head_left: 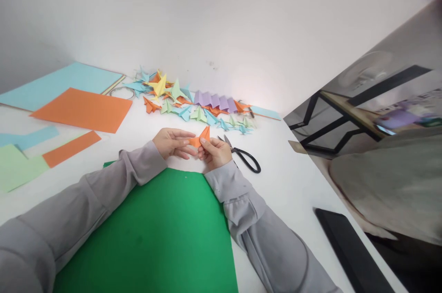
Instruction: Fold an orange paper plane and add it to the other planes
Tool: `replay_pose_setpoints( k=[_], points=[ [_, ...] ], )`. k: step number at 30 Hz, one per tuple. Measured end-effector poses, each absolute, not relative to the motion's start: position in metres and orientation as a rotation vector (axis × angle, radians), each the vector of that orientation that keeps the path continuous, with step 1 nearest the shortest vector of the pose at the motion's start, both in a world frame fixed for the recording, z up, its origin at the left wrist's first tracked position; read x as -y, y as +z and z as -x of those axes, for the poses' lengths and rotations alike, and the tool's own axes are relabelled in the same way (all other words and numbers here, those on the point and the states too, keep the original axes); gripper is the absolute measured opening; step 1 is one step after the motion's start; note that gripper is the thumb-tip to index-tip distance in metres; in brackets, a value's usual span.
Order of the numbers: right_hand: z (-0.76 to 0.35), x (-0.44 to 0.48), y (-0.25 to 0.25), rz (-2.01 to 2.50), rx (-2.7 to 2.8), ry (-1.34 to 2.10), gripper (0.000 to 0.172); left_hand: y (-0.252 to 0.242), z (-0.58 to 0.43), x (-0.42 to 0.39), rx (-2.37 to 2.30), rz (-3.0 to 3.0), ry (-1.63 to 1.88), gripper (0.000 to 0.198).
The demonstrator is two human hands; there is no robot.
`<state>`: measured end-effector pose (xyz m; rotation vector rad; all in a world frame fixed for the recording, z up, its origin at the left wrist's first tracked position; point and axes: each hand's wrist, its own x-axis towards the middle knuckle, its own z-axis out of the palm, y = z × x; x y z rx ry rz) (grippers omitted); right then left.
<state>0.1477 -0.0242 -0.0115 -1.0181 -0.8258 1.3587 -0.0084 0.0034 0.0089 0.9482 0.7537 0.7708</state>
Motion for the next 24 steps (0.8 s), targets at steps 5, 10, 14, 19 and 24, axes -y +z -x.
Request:
replay_pose_setpoints(
  k=[5, 10, 14, 19, 24],
  points=[
    [-0.146, 0.026, -0.014, 1.003, 0.852, 1.308, 0.029, 0.013, 0.006, 0.0, -0.741, -0.923, 0.789, 0.039],
    [-0.143, 0.029, -0.014, 1.013, 0.985, 1.294, 0.029, 0.011, 0.0, 0.005, -0.842, -1.051, 0.872, 0.042],
    [-0.141, 0.03, -0.011, 1.031, 1.006, 1.317, 0.033, 0.011, -0.001, 0.006, -0.872, -1.108, 0.877, 0.038],
    [-0.138, 0.031, -0.011, 1.08, 1.032, 1.269, 0.03, 0.012, 0.0, 0.006, -0.859, -1.169, 0.87, 0.033],
    [-0.139, 0.032, -0.008, 1.12, 1.039, 1.276, 0.031, 0.012, -0.001, 0.008, -0.829, -1.248, 0.878, 0.029]
  ],
)
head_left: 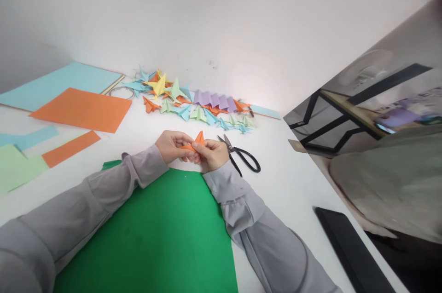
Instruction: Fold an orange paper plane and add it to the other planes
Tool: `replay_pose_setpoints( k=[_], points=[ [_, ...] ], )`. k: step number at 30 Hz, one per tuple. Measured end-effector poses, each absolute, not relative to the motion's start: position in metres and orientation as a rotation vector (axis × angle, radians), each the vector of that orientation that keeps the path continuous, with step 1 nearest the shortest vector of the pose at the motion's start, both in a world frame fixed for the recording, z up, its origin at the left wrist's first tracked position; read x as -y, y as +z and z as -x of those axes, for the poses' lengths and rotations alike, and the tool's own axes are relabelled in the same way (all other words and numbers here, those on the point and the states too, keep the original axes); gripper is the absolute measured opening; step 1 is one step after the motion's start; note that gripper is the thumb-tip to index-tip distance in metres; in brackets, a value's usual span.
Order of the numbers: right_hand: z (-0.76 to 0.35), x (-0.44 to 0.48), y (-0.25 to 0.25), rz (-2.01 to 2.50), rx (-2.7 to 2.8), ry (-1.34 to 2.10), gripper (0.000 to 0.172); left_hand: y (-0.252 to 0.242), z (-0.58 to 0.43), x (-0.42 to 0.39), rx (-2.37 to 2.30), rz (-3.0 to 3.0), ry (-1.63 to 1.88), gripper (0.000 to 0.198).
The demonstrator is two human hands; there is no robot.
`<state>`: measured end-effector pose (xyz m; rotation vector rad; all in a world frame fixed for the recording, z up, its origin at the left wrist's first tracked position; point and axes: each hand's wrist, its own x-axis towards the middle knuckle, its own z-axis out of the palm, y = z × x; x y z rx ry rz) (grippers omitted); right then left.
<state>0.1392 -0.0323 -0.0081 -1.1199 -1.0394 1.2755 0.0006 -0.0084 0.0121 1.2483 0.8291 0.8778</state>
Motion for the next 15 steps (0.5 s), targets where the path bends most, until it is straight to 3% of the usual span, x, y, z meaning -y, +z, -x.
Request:
replay_pose_setpoints(
  k=[15],
  points=[
    [-0.1466, 0.0288, -0.0087, 1.078, 0.952, 1.359, 0.032, 0.0105, 0.0036, 0.0039, -0.804, -1.141, 0.792, 0.046]
  ],
)
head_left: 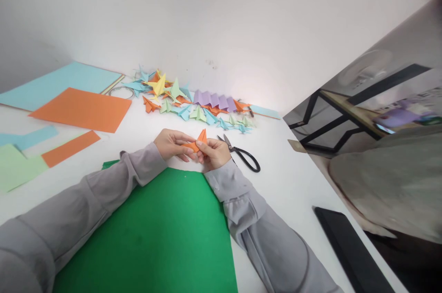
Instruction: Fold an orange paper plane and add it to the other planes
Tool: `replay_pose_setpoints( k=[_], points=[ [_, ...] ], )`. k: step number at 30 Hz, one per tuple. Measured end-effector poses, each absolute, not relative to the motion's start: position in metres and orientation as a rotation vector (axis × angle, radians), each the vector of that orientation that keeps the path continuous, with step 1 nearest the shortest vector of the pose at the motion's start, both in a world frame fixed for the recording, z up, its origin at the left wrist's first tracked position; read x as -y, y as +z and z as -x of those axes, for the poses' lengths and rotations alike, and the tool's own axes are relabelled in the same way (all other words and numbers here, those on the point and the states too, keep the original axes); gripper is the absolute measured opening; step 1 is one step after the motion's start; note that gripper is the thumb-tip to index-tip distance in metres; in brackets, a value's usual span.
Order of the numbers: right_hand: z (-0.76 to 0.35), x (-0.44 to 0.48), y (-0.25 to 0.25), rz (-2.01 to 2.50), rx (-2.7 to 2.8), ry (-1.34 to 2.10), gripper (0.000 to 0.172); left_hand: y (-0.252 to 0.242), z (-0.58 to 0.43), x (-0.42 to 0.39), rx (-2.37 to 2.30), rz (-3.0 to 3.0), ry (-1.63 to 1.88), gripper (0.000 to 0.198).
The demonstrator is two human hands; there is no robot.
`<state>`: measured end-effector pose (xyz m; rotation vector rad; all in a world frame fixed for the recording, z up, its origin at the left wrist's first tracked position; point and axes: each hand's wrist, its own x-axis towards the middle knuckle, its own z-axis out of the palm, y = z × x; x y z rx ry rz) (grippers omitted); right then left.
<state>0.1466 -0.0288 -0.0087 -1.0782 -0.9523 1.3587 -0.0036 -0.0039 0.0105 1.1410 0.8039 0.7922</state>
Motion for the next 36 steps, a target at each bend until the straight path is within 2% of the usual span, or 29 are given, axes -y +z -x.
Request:
replay_pose_setpoints(
  k=[8, 17, 36],
  points=[
    [-0.1432, 0.0314, -0.0091, 1.021, 0.987, 1.347, 0.034, 0.0105, 0.0026, 0.0068, -0.791, -1.199, 0.854, 0.033],
    [-0.1444, 0.0309, -0.0129, 0.955, 1.079, 1.325, 0.021, 0.0063, 0.0011, 0.0035, -0.828, -1.191, 0.909, 0.033],
    [-0.1436, 0.0339, -0.0137, 1.034, 1.148, 1.288, 0.027, 0.0063, -0.0005, 0.0049, -0.901, -1.2, 0.839, 0.028]
  ],
)
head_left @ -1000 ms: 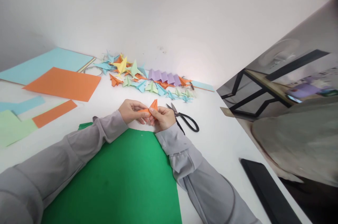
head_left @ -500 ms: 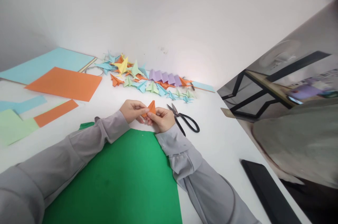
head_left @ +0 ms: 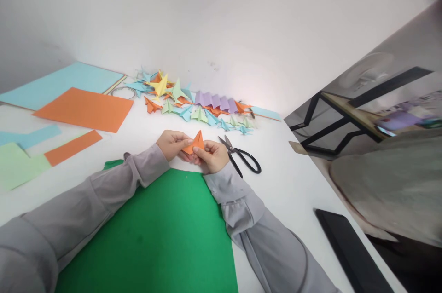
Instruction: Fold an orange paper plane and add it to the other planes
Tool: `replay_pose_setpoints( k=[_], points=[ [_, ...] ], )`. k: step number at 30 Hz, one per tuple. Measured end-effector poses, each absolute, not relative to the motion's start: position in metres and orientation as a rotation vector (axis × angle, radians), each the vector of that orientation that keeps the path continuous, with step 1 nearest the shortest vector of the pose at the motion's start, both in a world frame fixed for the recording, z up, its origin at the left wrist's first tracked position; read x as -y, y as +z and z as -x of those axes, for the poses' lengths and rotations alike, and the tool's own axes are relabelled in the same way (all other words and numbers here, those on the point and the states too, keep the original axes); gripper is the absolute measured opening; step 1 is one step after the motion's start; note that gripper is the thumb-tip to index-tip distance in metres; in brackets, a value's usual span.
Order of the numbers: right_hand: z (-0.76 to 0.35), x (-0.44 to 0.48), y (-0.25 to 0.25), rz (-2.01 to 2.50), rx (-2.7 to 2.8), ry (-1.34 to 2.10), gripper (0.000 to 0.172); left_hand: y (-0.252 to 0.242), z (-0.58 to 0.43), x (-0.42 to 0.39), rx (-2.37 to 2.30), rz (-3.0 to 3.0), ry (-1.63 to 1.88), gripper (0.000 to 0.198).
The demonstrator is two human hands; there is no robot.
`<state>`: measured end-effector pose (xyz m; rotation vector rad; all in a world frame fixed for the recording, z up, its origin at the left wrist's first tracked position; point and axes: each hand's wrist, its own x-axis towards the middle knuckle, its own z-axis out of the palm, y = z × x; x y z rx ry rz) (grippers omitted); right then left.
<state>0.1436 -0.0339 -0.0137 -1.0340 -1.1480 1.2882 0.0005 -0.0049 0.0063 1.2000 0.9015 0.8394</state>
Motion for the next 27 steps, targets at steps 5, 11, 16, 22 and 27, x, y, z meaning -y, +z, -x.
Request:
replay_pose_setpoints(
  k=[5, 11, 16, 22, 27],
  points=[
    [-0.142, 0.036, -0.011, 1.048, 1.14, 1.303, 0.023, 0.01, 0.0, 0.006, -0.893, -1.192, 0.824, 0.028],
    [-0.142, 0.031, -0.012, 1.002, 1.096, 1.324, 0.026, 0.008, 0.0, 0.004, -0.893, -1.219, 0.916, 0.026],
    [-0.149, 0.026, -0.012, 0.94, 0.885, 1.411, 0.037, 0.004, -0.001, 0.001, -0.916, -1.165, 1.04, 0.03],
    [-0.143, 0.032, -0.011, 0.985, 1.057, 1.368, 0.034, 0.001, -0.001, -0.002, -0.897, -0.997, 1.145, 0.037],
    [-0.136, 0.033, -0.017, 1.103, 1.267, 1.322, 0.043, 0.0, -0.002, 0.0, -0.859, -1.068, 1.061, 0.036]
  ],
)
